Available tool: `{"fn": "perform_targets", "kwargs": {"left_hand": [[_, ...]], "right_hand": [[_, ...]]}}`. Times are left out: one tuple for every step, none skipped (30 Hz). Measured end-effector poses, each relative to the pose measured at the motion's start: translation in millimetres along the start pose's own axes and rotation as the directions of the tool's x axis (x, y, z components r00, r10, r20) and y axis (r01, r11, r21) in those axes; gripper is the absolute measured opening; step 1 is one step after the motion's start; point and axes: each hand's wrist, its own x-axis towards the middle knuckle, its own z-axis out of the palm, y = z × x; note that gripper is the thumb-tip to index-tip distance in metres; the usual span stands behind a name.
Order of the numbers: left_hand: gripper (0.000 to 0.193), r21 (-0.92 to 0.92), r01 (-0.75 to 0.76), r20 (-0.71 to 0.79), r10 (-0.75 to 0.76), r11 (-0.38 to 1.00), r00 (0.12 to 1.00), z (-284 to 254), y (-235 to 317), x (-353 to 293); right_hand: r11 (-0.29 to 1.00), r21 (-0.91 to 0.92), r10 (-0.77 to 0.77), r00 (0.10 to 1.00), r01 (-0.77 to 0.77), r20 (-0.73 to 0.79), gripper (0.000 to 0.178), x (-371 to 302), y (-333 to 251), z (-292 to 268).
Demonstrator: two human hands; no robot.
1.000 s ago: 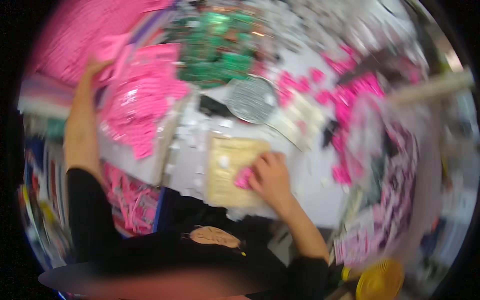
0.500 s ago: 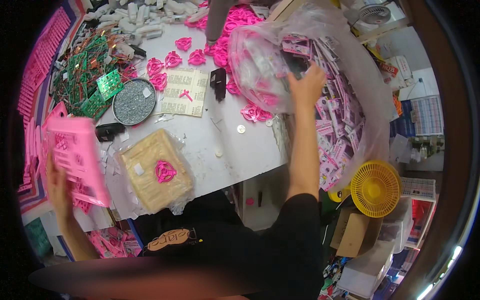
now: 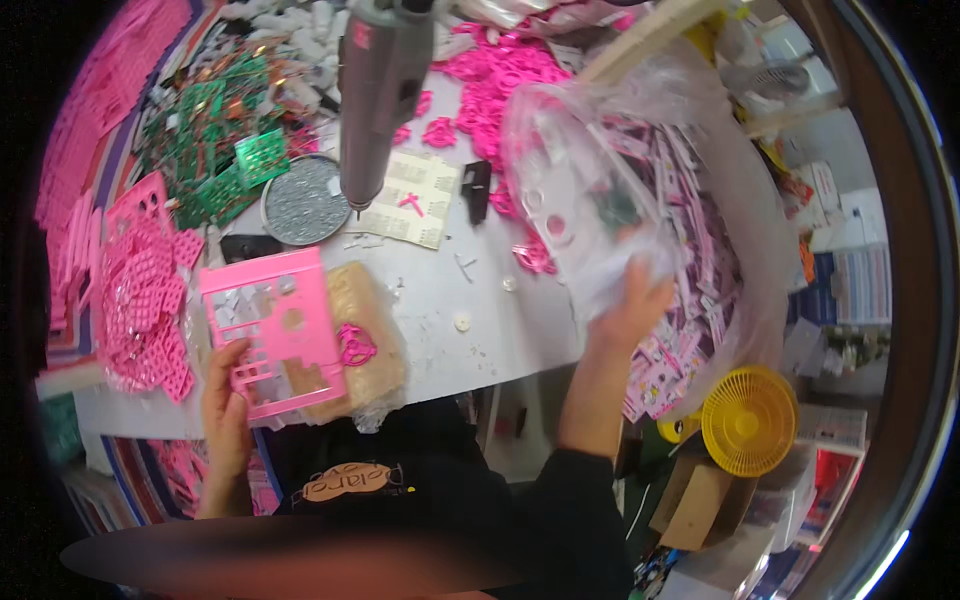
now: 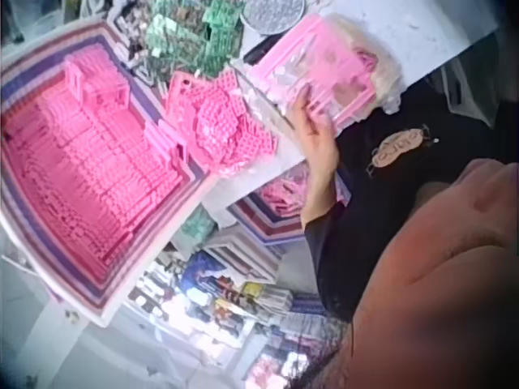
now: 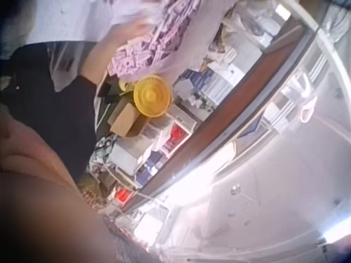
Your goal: Assembling a pink plastic toy using electronic components and a hot glue gun.
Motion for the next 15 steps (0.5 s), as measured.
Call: {"fn": "perform_targets", "kwargs": {"left_hand": [[0.048,-0.034,-0.04,0.017,0.041,0.999,0.999,8.5,-0.2,0.3],[0.051,-0.064,-0.104,0.062,0.108,0.993,0.992,14.8,-3.2,-0.1],[0.054,-0.082,-0.159,0.101,0.167,0.984,0.981,19.3,-9.0,0.1],[0.054,-0.132,-0.166,0.116,0.182,0.977,0.976,27.0,-15.6,3.4],[0.052,-0.211,-0.091,0.139,0.122,0.973,0.983,33.5,-17.6,6.3],[0.05,-0.27,-0.021,0.145,0.063,0.963,0.987,38.5,-20.4,6.8],[0.048,-0.35,0.101,0.145,-0.053,0.931,0.988,39.7,-22.2,5.5],[0.046,-0.428,0.217,0.154,-0.166,0.877,0.974,36.5,-24.6,2.7],[0.045,-0.499,0.228,0.121,-0.194,0.836,0.974,29.7,-28.6,-1.8],[0.044,-0.569,0.228,0.094,-0.213,0.79,0.972,22.1,-32.5,-4.5],[0.043,-0.638,0.229,0.075,-0.236,0.735,0.969,18.1,-33.4,-6.7],[0.043,-0.675,0.25,0.112,-0.239,0.694,0.965,12.6,-24.9,-8.1],[0.043,-0.637,0.267,0.107,-0.26,0.723,0.96,14.4,-24.0,-5.5],[0.043,-0.599,0.28,0.099,-0.278,0.75,0.955,16.6,-25.7,-3.1],[0.043,-0.56,0.294,0.092,-0.295,0.774,0.951,19.7,-27.7,0.1]], "right_hand": [[0.958,-0.203,-0.174,0.972,0.204,0.157,0.031,-37.4,-14.4,12.5],[0.851,-0.311,-0.332,0.892,0.424,0.307,0.019,-75.8,-21.6,27.7],[0.698,-0.186,-0.358,0.562,0.691,0.746,0.023,-78.9,-58.1,65.8],[0.764,0.001,-0.411,0.486,0.645,0.771,0.033,-99.6,-61.6,95.3],[0.793,0.043,-0.301,0.33,0.608,0.895,0.047,-113.6,-61.5,109.4],[0.749,0.099,-0.315,0.22,0.655,0.923,0.064,-125.5,-66.3,137.4],[0.779,0.114,-0.295,0.2,0.617,0.934,0.068,-125.3,-68.9,147.6],[0.807,0.125,-0.274,0.179,0.576,0.945,0.073,-125.5,-70.5,155.6],[0.835,0.134,-0.254,0.158,0.533,0.954,0.078,-126.6,-70.1,161.4],[0.868,0.041,-0.263,0.39,0.494,0.882,0.087,-124.5,-60.2,158.3],[0.915,-0.081,-0.145,0.509,0.395,0.849,0.092,-117.8,-50.8,154.6],[0.946,-0.184,-0.022,0.616,0.269,0.788,0.098,-111.7,-40.8,151.9],[0.979,-0.159,0.202,0.523,-0.127,0.828,0.095,-116.4,-33.3,150.3],[0.851,-0.16,0.364,0.343,-0.5,0.866,0.093,-126.7,-20.5,149.6],[0.585,-0.188,0.439,0.114,-0.789,0.891,0.09,-137.1,-8.5,148.9]]}}
